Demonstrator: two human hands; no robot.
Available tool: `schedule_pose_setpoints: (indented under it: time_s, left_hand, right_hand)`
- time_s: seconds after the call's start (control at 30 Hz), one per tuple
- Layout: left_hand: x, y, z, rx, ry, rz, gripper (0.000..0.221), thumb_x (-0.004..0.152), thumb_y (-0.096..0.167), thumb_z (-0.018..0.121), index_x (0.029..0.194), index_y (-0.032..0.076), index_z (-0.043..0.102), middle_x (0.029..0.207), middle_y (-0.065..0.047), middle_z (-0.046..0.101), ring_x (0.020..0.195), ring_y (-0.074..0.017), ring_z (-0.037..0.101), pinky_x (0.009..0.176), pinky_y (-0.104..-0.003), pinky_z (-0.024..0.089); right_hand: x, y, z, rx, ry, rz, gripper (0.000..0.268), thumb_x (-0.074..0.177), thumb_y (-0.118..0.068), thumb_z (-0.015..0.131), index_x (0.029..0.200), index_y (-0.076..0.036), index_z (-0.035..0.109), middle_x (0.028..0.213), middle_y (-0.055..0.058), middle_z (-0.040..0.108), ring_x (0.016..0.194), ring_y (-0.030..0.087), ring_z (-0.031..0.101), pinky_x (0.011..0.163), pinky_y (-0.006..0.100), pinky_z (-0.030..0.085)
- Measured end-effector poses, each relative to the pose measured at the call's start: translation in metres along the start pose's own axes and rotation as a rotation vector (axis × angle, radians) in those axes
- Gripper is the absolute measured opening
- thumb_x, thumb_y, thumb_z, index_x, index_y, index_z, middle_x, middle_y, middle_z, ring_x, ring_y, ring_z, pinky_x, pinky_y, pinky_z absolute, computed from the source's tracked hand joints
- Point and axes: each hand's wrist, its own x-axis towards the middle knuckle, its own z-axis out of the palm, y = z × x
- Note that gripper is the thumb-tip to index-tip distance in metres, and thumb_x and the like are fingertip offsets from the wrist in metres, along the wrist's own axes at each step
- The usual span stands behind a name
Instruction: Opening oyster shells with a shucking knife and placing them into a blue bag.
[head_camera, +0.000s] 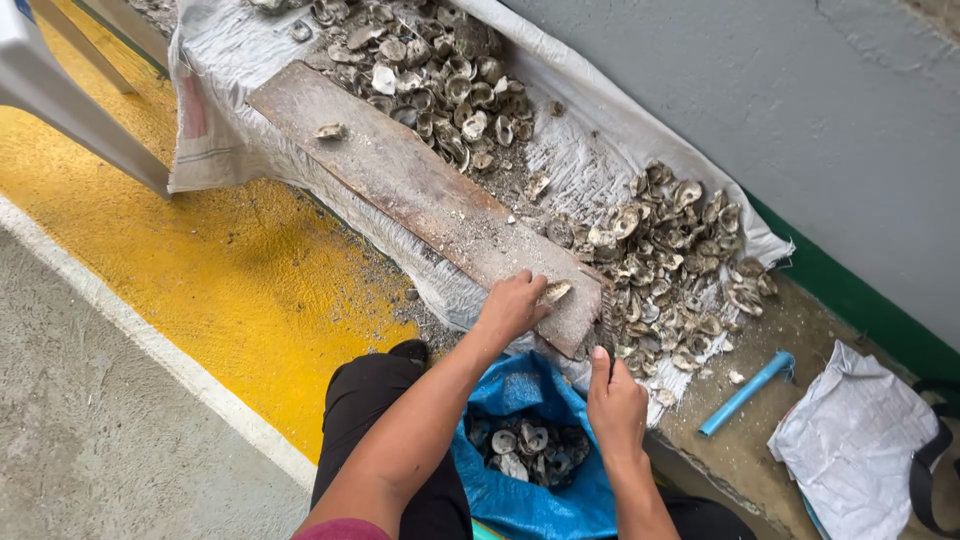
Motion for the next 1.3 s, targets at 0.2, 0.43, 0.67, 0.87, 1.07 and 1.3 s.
schedule_pose_setpoints:
  time_s: [0.2,0.43,0.67,0.87,1.07,1.3]
  left_hand:
    - [0.003,0.001,-0.004,0.007,0.022,-0.001,0.043,0.077,0.032,0.083,0.104,0.006,0.061,0.094,-0.018,0.064,0.088,-0.0397,0.068,0.074,-0.050,0.055]
    - [0.004,0.003,-0.008,0.010,-0.006,-0.009,0.043,0.080,0.032,0.082,0.107,0.005,0.061,0.094,-0.017,0.064,0.086,-0.0395,0.068,0.074,-0.050,0.054]
    - [0.004,0.001,-0.005,-0.003,0.026,-0.006,0.039,0.079,0.031,0.082,0.103,0.006,0.063,0.094,-0.018,0.064,0.082,-0.0415,0.067,0.070,-0.051,0.055]
    - [0.005,0.002,-0.008,-0.006,0.050,0.005,0.039,0.080,0.032,0.082,0.103,0.006,0.063,0.093,-0.018,0.064,0.080,-0.0423,0.067,0.069,-0.052,0.054]
    - [0.005,0.007,-0.011,0.007,-0.001,-0.016,0.042,0.080,0.034,0.082,0.104,0.005,0.062,0.092,-0.017,0.063,0.078,-0.0410,0.067,0.068,-0.051,0.054]
    - [-0.006,0.001,-0.001,-0.018,0.022,0.032,0.041,0.077,0.032,0.083,0.101,0.006,0.063,0.091,-0.018,0.063,0.081,-0.0419,0.067,0.069,-0.051,0.054]
  right_hand:
    - [0.006,0.026,0.017,-0.070,-0.017,-0.082,0.053,0.103,-0.047,0.052,0.078,-0.002,0.064,0.060,0.023,0.062,0.061,0.047,0.062,0.058,0.053,0.047]
    - [-0.005,0.004,-0.005,0.143,0.105,0.011,0.054,0.103,-0.048,0.045,0.083,-0.001,0.060,0.059,0.025,0.062,0.060,0.042,0.063,0.059,0.055,0.049]
    - [0.009,0.021,0.018,-0.110,-0.037,-0.084,0.054,0.102,-0.049,0.051,0.079,-0.002,0.066,0.065,0.026,0.065,0.065,0.049,0.064,0.061,0.056,0.049]
    - [0.002,0.010,-0.010,0.005,0.035,-0.062,0.057,0.103,-0.050,0.048,0.077,-0.001,0.062,0.060,0.024,0.063,0.061,0.046,0.065,0.058,0.054,0.049]
    - [0.005,0.027,0.010,0.127,0.106,-0.070,0.055,0.102,-0.050,0.047,0.081,-0.002,0.061,0.059,0.024,0.063,0.059,0.042,0.065,0.057,0.053,0.049]
    - [0.008,0.021,0.019,-0.100,-0.020,-0.090,0.051,0.102,-0.049,0.051,0.084,-0.004,0.068,0.067,0.028,0.065,0.068,0.051,0.063,0.062,0.059,0.049]
